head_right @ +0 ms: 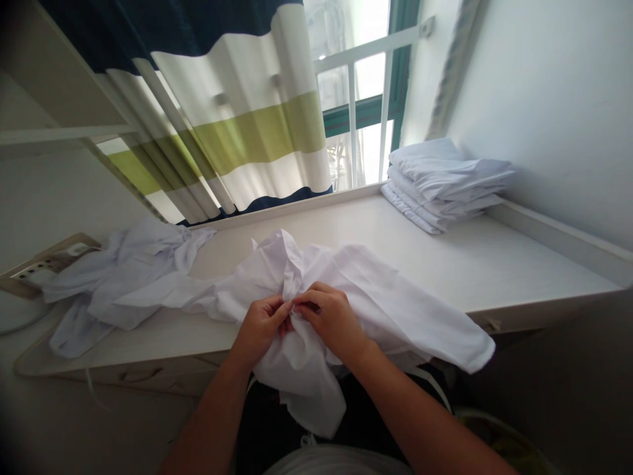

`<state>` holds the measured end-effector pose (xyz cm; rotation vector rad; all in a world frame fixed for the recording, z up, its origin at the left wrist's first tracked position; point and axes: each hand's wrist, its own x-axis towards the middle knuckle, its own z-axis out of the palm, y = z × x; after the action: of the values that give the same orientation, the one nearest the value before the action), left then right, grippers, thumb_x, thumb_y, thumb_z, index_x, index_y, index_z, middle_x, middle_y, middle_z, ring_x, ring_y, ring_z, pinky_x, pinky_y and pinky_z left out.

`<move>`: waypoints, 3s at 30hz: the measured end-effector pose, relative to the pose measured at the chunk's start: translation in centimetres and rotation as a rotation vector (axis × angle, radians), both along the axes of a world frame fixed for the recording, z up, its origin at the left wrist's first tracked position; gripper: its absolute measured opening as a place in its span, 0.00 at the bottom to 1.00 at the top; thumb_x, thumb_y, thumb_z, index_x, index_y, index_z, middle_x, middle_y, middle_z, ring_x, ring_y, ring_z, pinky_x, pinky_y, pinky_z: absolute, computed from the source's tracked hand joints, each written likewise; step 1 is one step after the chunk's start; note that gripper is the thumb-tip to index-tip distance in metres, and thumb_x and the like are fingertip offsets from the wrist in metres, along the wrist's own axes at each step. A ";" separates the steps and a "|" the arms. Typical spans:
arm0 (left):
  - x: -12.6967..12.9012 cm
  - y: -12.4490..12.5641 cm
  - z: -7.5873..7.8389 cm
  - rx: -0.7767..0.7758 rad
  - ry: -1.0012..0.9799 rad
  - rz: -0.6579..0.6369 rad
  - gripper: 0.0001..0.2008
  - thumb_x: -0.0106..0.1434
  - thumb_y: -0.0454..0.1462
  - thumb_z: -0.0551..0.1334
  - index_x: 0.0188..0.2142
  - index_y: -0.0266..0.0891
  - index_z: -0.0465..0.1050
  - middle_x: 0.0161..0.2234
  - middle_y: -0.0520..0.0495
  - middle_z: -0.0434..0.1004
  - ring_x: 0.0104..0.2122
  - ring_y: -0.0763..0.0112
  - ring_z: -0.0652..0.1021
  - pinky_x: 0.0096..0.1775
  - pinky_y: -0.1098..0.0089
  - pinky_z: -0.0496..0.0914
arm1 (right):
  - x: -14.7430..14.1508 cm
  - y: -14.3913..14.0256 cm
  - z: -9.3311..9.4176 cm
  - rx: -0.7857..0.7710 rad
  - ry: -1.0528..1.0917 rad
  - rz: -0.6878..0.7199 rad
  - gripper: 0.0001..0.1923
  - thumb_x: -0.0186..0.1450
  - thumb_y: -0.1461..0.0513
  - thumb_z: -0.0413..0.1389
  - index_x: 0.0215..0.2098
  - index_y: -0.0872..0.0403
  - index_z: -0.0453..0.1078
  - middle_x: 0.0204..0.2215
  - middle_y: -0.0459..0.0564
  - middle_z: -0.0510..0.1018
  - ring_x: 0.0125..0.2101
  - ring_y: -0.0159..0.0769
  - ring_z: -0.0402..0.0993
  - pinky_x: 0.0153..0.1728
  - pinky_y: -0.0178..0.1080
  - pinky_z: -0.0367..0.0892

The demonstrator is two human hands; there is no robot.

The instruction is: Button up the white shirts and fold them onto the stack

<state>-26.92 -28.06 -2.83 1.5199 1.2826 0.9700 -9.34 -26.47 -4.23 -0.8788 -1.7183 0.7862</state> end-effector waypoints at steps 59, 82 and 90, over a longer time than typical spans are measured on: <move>1.0 -0.2 -0.5 0.074 0.141 0.151 0.21 0.65 0.51 0.59 0.23 0.38 0.67 0.15 0.56 0.61 0.18 0.76 0.63 0.22 0.73 0.55 | 0.0 0.7 0.0 -0.092 0.036 0.002 0.03 0.59 0.68 0.61 0.30 0.53 0.73 0.29 0.44 0.72 0.29 0.31 0.68 0.31 0.35 0.64; 0.9 0.2 -0.2 -0.003 -0.216 0.140 0.17 0.61 0.42 0.66 0.44 0.40 0.62 0.27 0.54 0.77 0.19 0.76 0.74 0.23 0.77 0.69 | -0.2 1.1 0.0 -0.149 0.007 0.040 0.03 0.59 0.68 0.61 0.30 0.54 0.75 0.29 0.44 0.73 0.28 0.30 0.68 0.30 0.33 0.64; 0.8 0.3 -0.2 -0.036 -0.215 0.118 0.21 0.59 0.44 0.67 0.46 0.40 0.61 0.28 0.53 0.77 0.20 0.74 0.77 0.24 0.76 0.71 | -0.3 0.9 0.1 -0.107 -0.020 0.028 0.05 0.60 0.70 0.60 0.29 0.54 0.73 0.29 0.43 0.71 0.28 0.29 0.67 0.30 0.33 0.64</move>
<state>-26.16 -27.74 -3.02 1.2853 1.2379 1.1470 -9.64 -25.60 -4.13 -0.9399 -1.7222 0.8978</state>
